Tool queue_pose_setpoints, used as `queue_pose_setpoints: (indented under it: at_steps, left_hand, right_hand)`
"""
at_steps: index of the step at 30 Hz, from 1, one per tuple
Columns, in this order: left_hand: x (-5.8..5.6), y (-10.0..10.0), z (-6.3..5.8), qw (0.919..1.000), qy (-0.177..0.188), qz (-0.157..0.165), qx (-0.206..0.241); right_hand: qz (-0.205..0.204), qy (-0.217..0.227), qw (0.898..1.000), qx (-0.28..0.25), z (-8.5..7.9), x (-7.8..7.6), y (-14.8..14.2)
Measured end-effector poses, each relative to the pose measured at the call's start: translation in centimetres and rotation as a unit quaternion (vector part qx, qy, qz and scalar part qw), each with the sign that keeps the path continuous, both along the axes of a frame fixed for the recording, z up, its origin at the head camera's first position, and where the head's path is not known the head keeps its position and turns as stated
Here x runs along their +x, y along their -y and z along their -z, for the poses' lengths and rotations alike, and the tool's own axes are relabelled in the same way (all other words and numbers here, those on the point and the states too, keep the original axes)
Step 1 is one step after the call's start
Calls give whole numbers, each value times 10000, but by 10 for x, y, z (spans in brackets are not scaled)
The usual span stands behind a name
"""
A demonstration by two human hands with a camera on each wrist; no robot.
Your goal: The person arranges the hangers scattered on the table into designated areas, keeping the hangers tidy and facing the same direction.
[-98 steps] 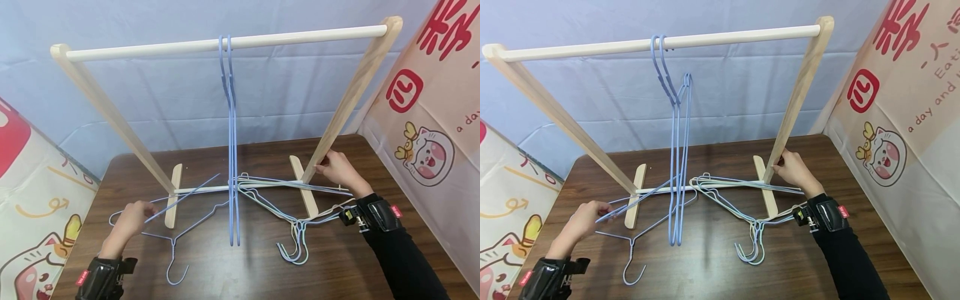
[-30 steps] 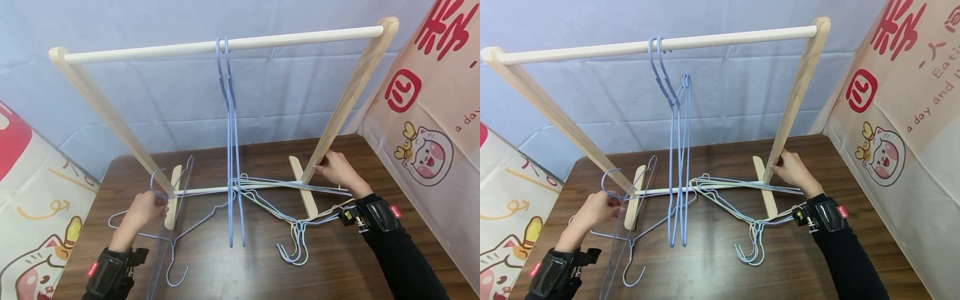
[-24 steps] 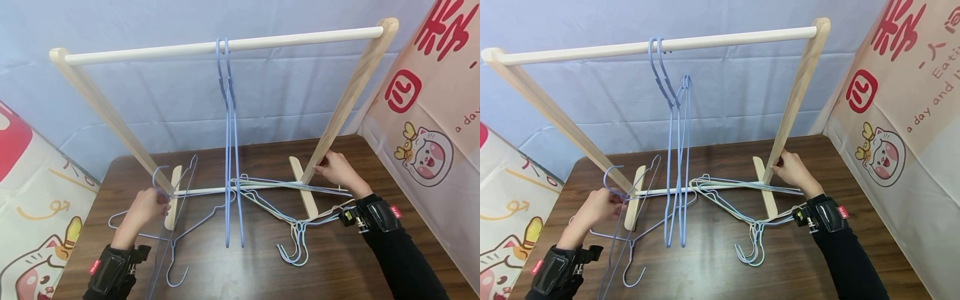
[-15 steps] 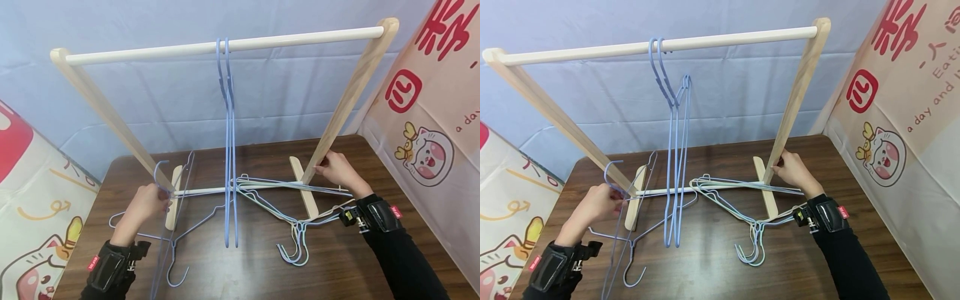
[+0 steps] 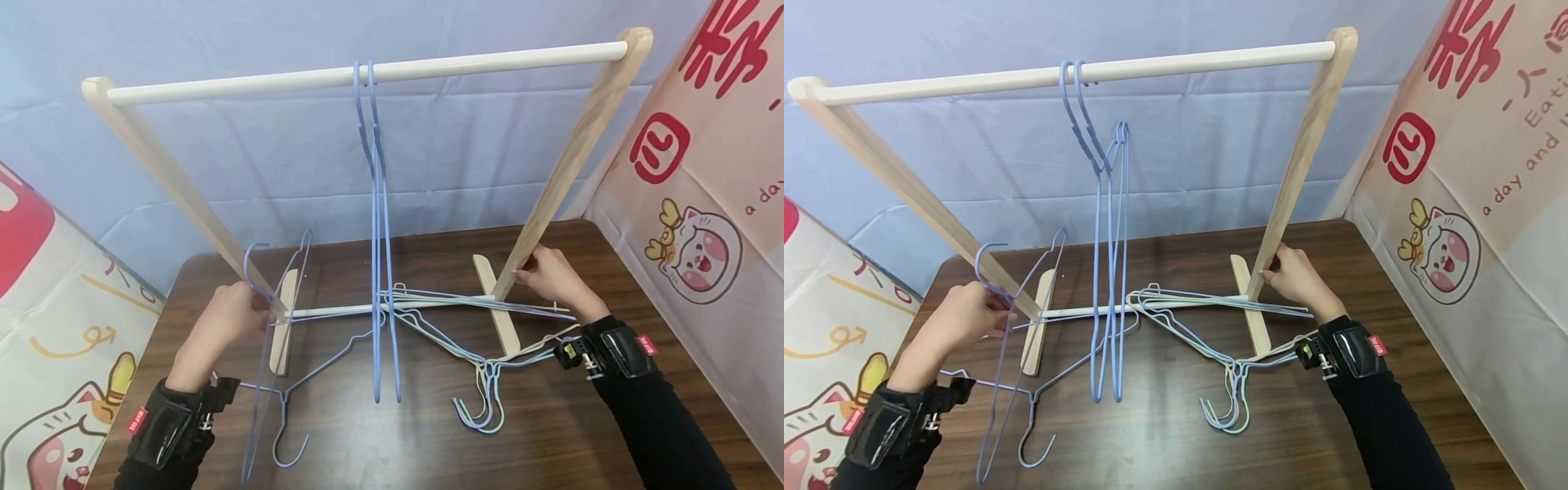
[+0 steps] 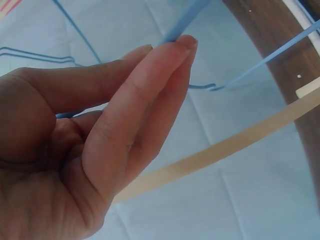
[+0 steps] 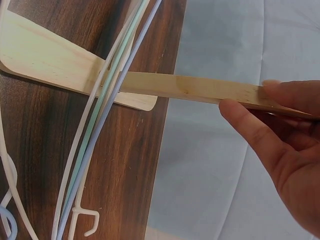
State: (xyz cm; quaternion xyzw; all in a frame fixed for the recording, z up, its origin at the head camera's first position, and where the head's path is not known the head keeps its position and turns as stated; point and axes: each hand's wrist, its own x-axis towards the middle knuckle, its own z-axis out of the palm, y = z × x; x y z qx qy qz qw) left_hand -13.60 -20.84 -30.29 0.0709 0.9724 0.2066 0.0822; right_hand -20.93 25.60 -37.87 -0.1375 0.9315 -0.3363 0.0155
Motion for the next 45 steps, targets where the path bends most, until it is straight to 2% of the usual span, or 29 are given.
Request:
queue_pose_setpoints:
  at_steps: [4,7,12,18,26,31,37,45]
  left_hand:
    - [0,-1,-8,9998,123,-98,82]
    - [-1,-2,-14,9999,86,-77,64]
    - [-3,-3,-24,9998,-180,76,-82]
    - [-3,-7,-38,9994,-320,145,-23]
    - [-7,-19,-66,9978,-534,317,-245]
    - [-10,-29,-82,9985,-438,283,-167]
    - [-12,-39,-96,9978,-512,384,-190]
    - [-9,-51,-112,9960,-735,457,-231]
  right_hand:
    - [-10,-24,10000,4,0,0,0]
    - [-17,-5,10000,1,0,0,0]
    - [-20,9,10000,-6,0,-1,0]
    - [-23,28,10000,-3,0,-1,0]
    - [-14,3,10000,6,1,-1,0]
    - [-21,-60,10000,14,2,-1,-1]
    - [-38,-37,10000,25,0,0,0]
    - [-35,34,10000,-1,0,0,0]
